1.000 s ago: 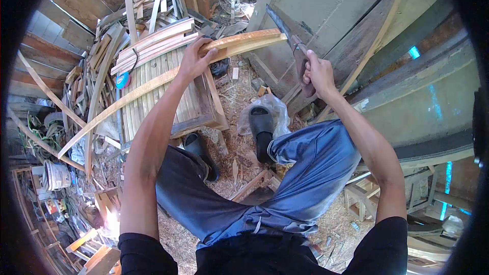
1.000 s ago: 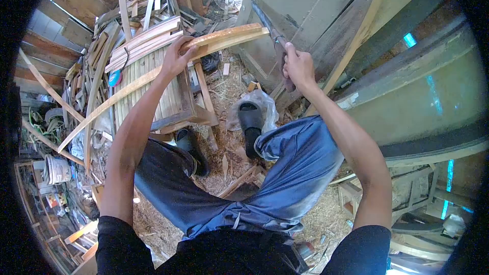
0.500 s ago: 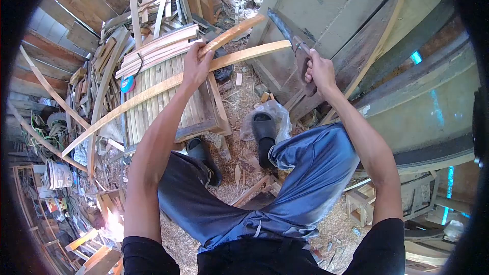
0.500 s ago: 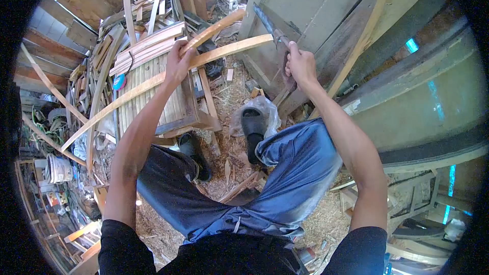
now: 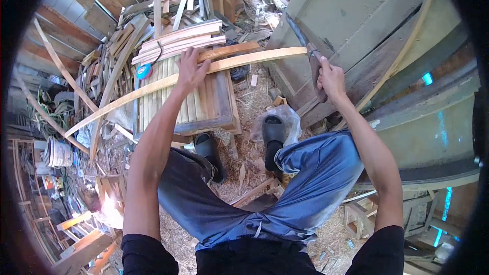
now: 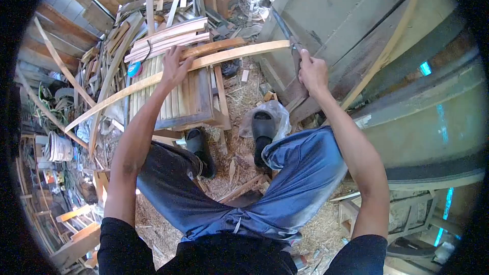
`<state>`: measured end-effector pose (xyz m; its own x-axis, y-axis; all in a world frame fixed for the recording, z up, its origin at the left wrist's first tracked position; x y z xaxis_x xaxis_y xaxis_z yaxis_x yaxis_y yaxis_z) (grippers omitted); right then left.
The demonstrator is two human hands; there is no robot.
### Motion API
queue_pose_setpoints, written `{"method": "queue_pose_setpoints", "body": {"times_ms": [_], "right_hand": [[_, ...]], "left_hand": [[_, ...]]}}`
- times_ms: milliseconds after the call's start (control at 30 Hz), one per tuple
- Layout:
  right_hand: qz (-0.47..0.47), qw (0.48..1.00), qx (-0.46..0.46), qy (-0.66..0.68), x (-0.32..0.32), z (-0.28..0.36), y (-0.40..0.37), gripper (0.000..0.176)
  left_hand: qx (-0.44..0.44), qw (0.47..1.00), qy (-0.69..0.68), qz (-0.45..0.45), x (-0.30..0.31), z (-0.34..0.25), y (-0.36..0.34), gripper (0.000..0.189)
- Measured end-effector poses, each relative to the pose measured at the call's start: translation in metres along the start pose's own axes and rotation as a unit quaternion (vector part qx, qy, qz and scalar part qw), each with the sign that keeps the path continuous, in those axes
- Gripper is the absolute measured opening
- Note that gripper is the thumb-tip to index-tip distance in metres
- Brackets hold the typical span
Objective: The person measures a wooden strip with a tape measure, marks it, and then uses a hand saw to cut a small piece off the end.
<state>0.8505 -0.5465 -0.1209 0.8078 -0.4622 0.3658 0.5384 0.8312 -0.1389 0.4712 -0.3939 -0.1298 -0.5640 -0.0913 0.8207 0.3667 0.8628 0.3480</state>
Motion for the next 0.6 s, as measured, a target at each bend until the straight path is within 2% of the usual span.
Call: {"method": "queue_pose_setpoints", "body": {"times_ms": [100,167,267,333,400,467,500,533,600], "right_hand": [[0.001,1.000,-0.016,0.018,-0.008,-0.003,0.001,0.054],[0.012,0.999,-0.025,0.044,-0.013,0.003,-0.001,0.044],[0.025,0.997,-0.037,0.059,-0.019,0.009,-0.003,0.042],[0.026,0.998,-0.030,0.054,-0.025,0.009,-0.003,0.042],[0.022,0.998,-0.021,0.050,-0.028,0.009,-0.001,0.041],[0.028,0.999,-0.014,0.023,-0.029,0.008,-0.001,0.042],[0.028,0.999,-0.017,0.030,-0.030,0.010,-0.003,0.042],[0.022,0.999,-0.014,0.030,-0.029,0.007,-0.001,0.042],[0.020,0.999,0.023,-0.013,-0.029,0.000,0.003,0.044]], "left_hand": [[0.040,0.998,0.048,0.016,0.014,0.027,-0.013,0.038],[0.060,0.996,0.059,0.013,0.019,0.048,-0.022,0.039],[0.085,0.992,0.089,-0.006,0.026,0.068,-0.029,0.043],[0.094,0.977,0.171,-0.083,0.035,0.068,-0.031,0.043],[0.064,0.976,0.176,-0.111,0.043,0.055,-0.028,0.040],[-0.064,0.988,0.140,0.009,0.033,0.012,-0.022,0.039],[-0.164,0.977,0.134,0.029,0.025,-0.011,-0.023,0.039],[-0.175,0.980,0.064,0.063,0.014,-0.030,-0.019,0.040],[-0.209,0.973,0.075,0.066,-0.006,-0.069,-0.017,0.040]]}}
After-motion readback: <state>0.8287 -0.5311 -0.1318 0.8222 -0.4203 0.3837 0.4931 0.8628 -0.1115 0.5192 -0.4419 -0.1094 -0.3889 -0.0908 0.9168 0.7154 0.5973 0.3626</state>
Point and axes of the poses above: each hand's wrist, its own y-axis towards the middle knuckle, its own x-axis out of the back of the hand, z = x × y, the point moved 5 cm from there along y, towards the middle knuckle, and after that the axes turned 2 degrees about x, right-handed, at the moved point
